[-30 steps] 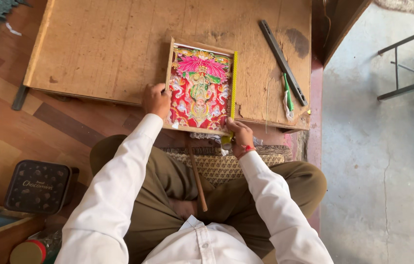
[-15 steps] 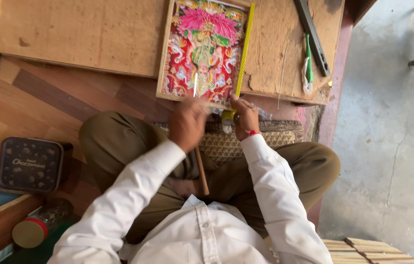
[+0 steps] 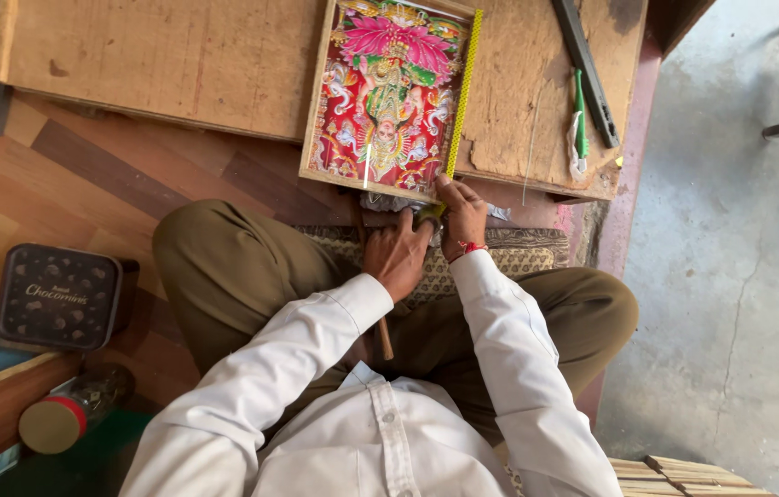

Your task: The person sits on the floor and applies a yellow decorative border to a framed religious picture. They measure the frame edges, cut the border material, and use a hammer to secure the border in place.

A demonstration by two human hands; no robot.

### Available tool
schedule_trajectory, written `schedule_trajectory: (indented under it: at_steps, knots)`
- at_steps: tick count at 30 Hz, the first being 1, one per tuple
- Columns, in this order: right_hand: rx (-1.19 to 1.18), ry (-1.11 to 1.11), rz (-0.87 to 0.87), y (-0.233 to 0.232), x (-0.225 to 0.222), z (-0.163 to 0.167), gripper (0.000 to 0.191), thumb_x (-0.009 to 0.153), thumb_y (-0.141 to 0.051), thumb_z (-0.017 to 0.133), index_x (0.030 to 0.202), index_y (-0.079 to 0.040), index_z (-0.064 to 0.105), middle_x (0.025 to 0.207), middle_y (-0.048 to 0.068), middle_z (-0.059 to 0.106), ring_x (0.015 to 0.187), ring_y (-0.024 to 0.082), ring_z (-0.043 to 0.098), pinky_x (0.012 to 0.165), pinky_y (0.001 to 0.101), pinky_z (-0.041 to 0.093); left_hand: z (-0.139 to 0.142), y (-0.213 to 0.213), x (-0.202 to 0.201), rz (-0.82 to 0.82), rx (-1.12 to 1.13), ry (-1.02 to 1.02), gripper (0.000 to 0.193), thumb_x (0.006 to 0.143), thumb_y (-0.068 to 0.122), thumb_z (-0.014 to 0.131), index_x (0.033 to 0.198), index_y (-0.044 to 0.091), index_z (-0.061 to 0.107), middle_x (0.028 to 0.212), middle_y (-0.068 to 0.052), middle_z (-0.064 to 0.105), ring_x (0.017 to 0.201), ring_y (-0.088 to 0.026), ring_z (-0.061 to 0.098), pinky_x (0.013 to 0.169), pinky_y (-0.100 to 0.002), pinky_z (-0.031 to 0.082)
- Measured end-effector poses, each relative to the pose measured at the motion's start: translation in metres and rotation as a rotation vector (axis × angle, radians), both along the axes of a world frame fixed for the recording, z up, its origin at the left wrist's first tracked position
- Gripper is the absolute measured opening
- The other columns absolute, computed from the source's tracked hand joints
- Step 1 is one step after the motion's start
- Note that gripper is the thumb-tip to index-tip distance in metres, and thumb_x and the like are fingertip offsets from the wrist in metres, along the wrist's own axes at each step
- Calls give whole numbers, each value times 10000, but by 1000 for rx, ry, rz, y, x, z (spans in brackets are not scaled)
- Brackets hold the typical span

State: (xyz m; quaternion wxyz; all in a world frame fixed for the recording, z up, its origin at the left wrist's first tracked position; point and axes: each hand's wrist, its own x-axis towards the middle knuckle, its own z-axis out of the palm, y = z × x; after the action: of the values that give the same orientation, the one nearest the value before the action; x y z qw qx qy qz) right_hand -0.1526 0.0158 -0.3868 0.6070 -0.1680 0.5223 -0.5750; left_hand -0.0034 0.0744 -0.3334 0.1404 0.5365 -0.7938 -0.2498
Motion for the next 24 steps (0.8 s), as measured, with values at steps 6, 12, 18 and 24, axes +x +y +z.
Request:
schedule_trajectory:
  at_steps: [6,12,18,24]
  knots:
    - [-30,50,-52,-7,-5,-8,216,913,-103,792,1034,70,746,891,87,746,763,146,669,703,285,528,15,-12,66,92,-52,98,147,938,203,707,1034,91,715,1062,-142,680,710,-330,707,579,-474,551]
    - [13,52,-70,-13,-6,-6,229,884,-103,800,1034,63,747,926,91,769,784,136,705,719,270,552,24,-49,163,318,-96,47,265,829,263,840,825,20,736,901,-186,688,803,-398,679,686,-505,533]
    - [58,45,-41,-13,-6,-6,263,884,-153,810,1045,48,755,904,68,748,714,118,636,655,267,505,-6,-82,170,451,-9,28,485,706,328,958,736,-59,668,800,-272,674,754,-419,663,705,-493,523]
    - [-56,269,-55,5,-16,-9,298,995,-208,730,1141,51,726,948,78,742,790,130,656,714,271,517,-17,-81,182,501,-10,494,384,631,144,923,892,-24,697,819,-136,725,748,-233,695,690,-353,555]
